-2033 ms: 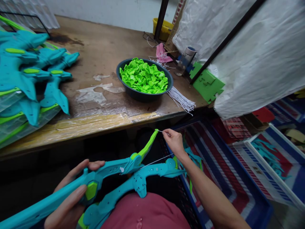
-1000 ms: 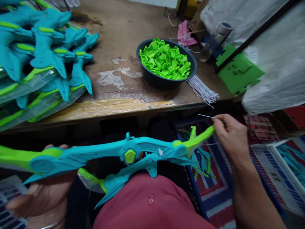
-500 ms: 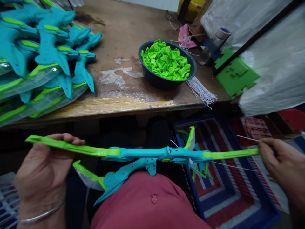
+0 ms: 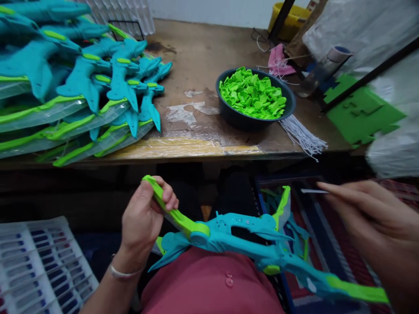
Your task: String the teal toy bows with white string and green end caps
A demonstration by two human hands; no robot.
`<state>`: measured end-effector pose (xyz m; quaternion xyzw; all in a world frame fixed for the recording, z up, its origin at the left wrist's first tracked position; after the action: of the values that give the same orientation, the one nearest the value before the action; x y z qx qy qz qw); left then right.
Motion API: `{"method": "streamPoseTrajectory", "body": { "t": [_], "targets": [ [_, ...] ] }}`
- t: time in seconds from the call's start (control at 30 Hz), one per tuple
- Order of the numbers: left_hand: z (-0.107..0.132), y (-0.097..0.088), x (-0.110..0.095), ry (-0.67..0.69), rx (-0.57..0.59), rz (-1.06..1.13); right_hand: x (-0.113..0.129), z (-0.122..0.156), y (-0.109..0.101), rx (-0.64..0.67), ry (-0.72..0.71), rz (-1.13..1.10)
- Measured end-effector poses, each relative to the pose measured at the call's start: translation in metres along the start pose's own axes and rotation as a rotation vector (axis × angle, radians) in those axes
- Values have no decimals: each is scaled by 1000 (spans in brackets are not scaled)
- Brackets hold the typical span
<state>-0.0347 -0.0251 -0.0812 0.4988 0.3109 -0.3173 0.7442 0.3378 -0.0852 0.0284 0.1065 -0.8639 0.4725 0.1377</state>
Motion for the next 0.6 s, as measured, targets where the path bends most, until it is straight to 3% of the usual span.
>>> {"method": "streamPoseTrajectory", "body": {
  "t": [0.03,0.13,0.23,0.4,0.6],
  "targets": [
    [5,7,4,-6,30,-14,26,-8,14,97,-8,-135],
    [19,24,19,-40,124,-48,94,-31,44,224,-88,-519],
    [28,33,31,-82,195,-25,134,-39,70,307,-144,-736],
    [38,33,35,-50,339,51,160,-25,97,357,-172,-836],
    [46,30,32,21,518,84,172,-3,105,476,-199,-924]
  ]
}}
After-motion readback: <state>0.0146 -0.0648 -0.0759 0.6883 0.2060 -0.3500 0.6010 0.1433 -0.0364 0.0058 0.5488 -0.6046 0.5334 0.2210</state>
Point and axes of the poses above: each hand's wrist, its own z-axis away from the middle knuckle, its own y-axis out of the palm, x = y × z, the point moved 5 cm from there along -z, towards the middle knuckle, and after that the axes turned 8 degrees about -x, right-handed, at the moved point
